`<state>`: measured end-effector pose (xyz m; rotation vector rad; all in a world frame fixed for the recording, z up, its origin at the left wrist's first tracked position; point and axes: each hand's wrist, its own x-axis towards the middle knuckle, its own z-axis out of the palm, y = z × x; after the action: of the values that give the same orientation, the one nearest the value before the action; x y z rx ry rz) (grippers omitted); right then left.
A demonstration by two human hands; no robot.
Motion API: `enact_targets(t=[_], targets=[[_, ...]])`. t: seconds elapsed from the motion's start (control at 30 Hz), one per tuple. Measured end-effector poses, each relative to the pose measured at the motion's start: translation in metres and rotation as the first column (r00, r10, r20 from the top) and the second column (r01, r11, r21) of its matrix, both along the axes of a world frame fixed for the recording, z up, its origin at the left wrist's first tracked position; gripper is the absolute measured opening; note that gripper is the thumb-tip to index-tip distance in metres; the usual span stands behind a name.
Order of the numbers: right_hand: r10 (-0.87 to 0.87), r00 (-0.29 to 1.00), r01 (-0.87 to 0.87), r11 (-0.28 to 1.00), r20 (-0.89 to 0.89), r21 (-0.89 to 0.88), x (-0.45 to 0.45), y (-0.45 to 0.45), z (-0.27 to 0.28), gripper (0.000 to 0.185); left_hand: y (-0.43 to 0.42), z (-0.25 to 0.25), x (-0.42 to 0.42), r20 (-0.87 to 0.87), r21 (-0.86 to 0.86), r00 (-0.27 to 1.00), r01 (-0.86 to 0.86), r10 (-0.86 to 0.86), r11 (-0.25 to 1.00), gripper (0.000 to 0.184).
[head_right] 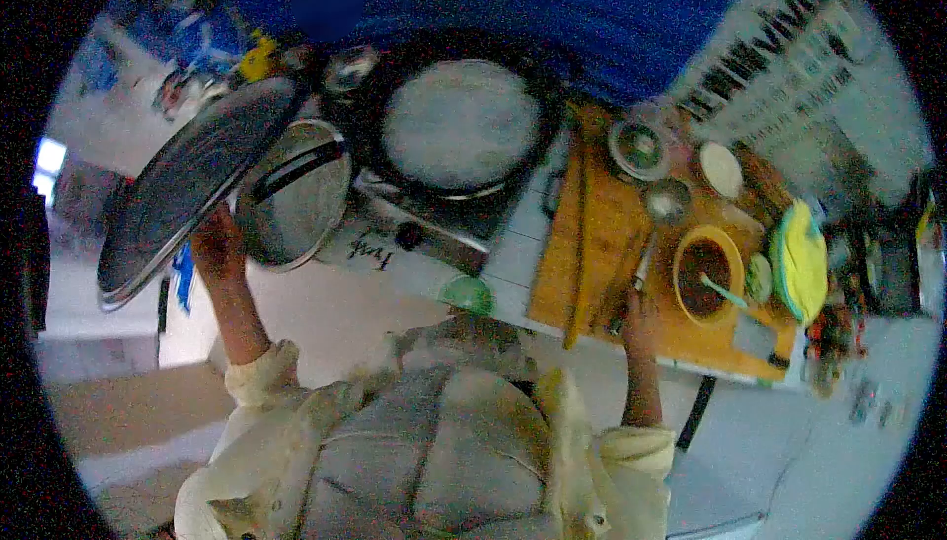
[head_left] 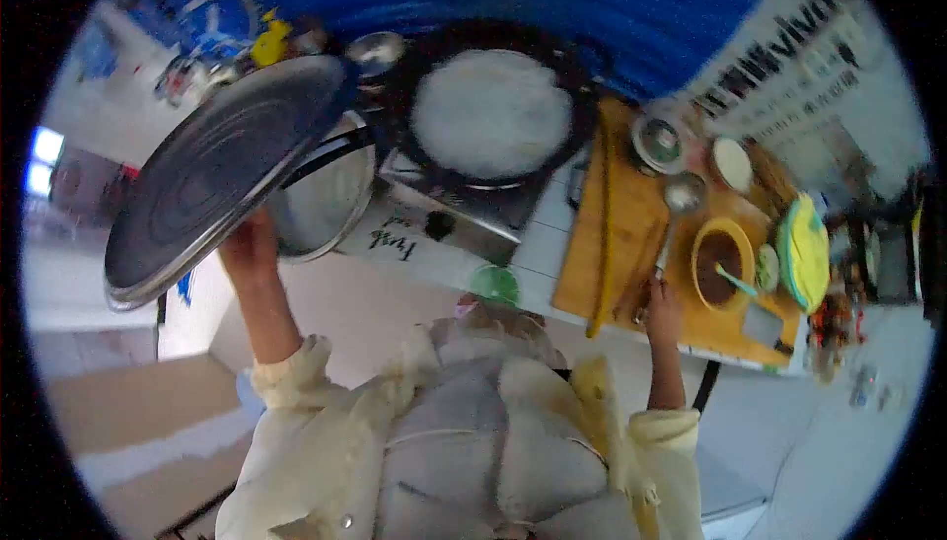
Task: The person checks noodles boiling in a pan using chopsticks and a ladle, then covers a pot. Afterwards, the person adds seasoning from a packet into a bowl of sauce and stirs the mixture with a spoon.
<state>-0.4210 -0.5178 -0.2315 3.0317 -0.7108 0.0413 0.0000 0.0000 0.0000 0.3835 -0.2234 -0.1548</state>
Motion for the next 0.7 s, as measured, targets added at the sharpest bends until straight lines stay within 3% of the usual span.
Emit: enact_targets(t=[0.03, 0.07, 0.1, 0.13, 0.17, 0.2, 0.23, 0.3, 0.33, 0.4, 0.47, 0.5, 0.53, 0.57, 0.6, 0.63, 0.7], targets=[[0.056, 0.998, -0.059, 0.996, -0.031, -0.069, 0.001, -0.002, 0.004, 0.051, -0.001, 0.003, -0.014, 0.011, -0.071, 0.993, 0.117, -0.116, 0.991, 0.038], [0.106, 0.992, -0.114, 0.983, -0.063, -0.14, 0.001, -0.007, 0.001, 0.047, -0.009, 0.007, -0.029, 0.023, -0.02, 0.998, -0.062, 0.063, 0.998, 0.033], [0.139, 0.99, -0.143, 0.966, -0.031, -0.214, 0.036, -0.03, 0.001, 0.047, 0.002, -0.001, -0.024, 0.098, -0.043, 0.995, -0.029, 0.033, 0.999, 0.031], [0.159, 0.853, -0.507, 0.481, -0.497, -0.716, 0.032, -0.036, -0.028, 0.043, 0.012, -0.004, -0.018, 0.172, -0.064, 0.985, 0.008, 0.003, 0.998, 0.029], [0.013, 0.75, -0.658, 0.115, -0.662, -0.744, 0.034, -0.031, -0.038, 0.041, 0.015, 0.009, -0.029, 0.179, -0.076, 0.984, -0.009, 0.023, 0.997, 0.028], [-0.141, 0.659, -0.743, -0.277, -0.739, -0.609, 0.037, -0.024, -0.043, 0.039, 0.029, 0.016, -0.037, 0.107, -0.115, 0.988, -0.103, 0.115, 0.988, 0.028], [-0.104, 0.74, -0.641, -0.41, -0.665, -0.649, 0.039, -0.028, -0.044, 0.035, 0.038, 0.018, -0.044, 0.113, -0.117, 0.983, -0.129, 0.142, 0.985, 0.028], [-0.029, 0.815, -0.499, -0.542, -0.578, -0.676, 0.05, -0.039, -0.052, 0.031, 0.055, 0.022, -0.058, 0.168, -0.121, 0.953, -0.234, 0.253, 0.965, 0.029], [0.34, 0.775, -0.589, 0.083, -0.533, -0.804, 0.057, -0.053, -0.066, 0.028, 0.072, 0.021, -0.065, 0.144, -0.118, 0.947, -0.273, 0.288, 0.955, 0.029], [0.601, 0.757, -0.642, 0.616, -0.254, -0.457, 0.063, -0.067, -0.077, 0.025, 0.095, 0.02, -0.083, 0.12, -0.094, 0.908, -0.392, 0.401, 0.915, 0.03], [0.611, 0.698, -0.697, 0.7, -0.374, -0.159, 0.082, -0.033, 0.005, 0.024, 0.116, 0.021, -0.099, 0.188, 0.013, 0.858, -0.489, 0.478, 0.872, 0.033], [0.625, 0.688, -0.708, 0.688, -0.368, -0.156, 0.081, -0.043, -0.008, 0.024, 0.115, 0.027, -0.109, 0.194, 0.016, 0.849, -0.504, 0.492, 0.864, 0.033], [0.741, 0.609, -0.777, 0.488, -0.281, -0.398, 0.077, -0.063, -0.026, 0.025, 0.111, 0.035, -0.119, 0.222, 0.156, 0.742, -0.667, 0.632, 0.728, 0.033], [0.802, 0.542, -0.777, 0.367, -0.249, -0.51, 0.077, -0.081, -0.049, 0.025, 0.11, 0.043, -0.13, 0.274, 0.281, 0.61, -0.79, 0.743, 0.545, 0.034], [0.853, 0.475, -0.738, 0.252, -0.218, -0.626, 0.076, -0.099, -0.072, 0.025, 0.114, 0.049, -0.14, 0.21, 0.273, 0.586, -0.804, 0.783, 0.528, 0.034], [0.834, 0.509, -0.774, 0.332, -0.216, -0.539, 0.083, -0.096, -0.057, 0.025, 0.131, 0.047, -0.146, 0.321, 0.316, 0.572, -0.816, 0.755, 0.484, 0.035], [0.735, 0.644, -0.763, 0.596, -0.212, -0.251, 0.096, -0.078, -0.012, 0.025, 0.165, 0.056, -0.154, 0.233, 0.351, 0.576, -0.801, 0.783, 0.484, 0.036]])
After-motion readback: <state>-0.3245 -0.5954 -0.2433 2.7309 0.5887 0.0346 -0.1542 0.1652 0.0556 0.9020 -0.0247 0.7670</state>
